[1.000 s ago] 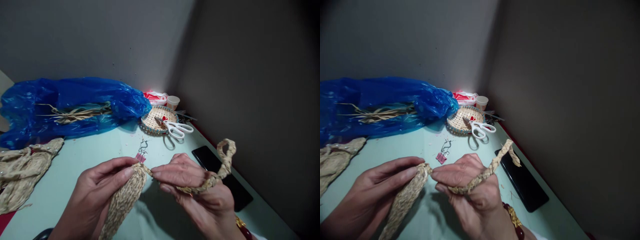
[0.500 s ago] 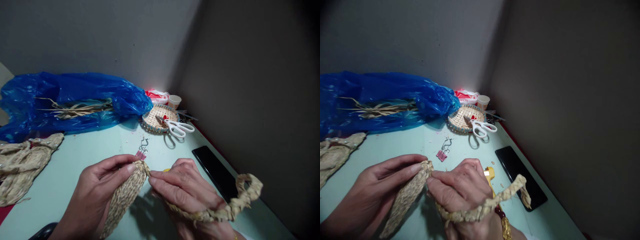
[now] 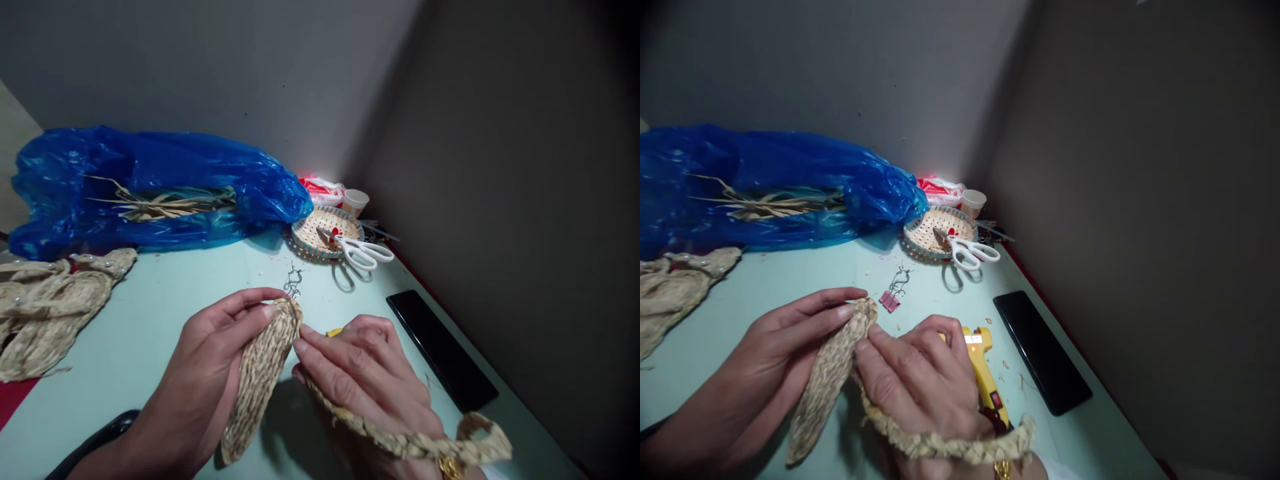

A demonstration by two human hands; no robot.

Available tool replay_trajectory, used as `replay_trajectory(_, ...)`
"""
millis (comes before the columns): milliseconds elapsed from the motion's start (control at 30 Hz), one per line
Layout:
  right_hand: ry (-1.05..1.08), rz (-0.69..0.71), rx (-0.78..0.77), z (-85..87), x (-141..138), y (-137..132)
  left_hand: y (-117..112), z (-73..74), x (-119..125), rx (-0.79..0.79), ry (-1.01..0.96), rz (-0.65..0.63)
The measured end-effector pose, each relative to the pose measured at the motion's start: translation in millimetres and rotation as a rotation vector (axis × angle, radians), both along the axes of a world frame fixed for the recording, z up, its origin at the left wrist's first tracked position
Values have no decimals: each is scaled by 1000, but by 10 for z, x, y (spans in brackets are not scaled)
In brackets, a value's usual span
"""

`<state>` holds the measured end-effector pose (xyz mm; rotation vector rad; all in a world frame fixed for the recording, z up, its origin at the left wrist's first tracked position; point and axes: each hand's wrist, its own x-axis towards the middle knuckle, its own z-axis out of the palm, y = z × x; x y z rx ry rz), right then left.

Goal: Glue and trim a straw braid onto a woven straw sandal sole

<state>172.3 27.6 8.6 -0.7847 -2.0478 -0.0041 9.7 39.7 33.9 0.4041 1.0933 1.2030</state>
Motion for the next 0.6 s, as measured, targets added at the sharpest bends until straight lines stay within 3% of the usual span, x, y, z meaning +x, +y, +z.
replay_trajectory(167, -8, 33, -25, -21, -49, -11, -9, -2, 19, -12, -69, -1)
replay_trajectory(400, 12, 119, -182, -53, -11, -25, -37, -58, 41, -22, -101, -46)
replay_trajectory(600, 54, 110, -216, -88, -4, -33, -41, -83, 32, -12, -134, -51)
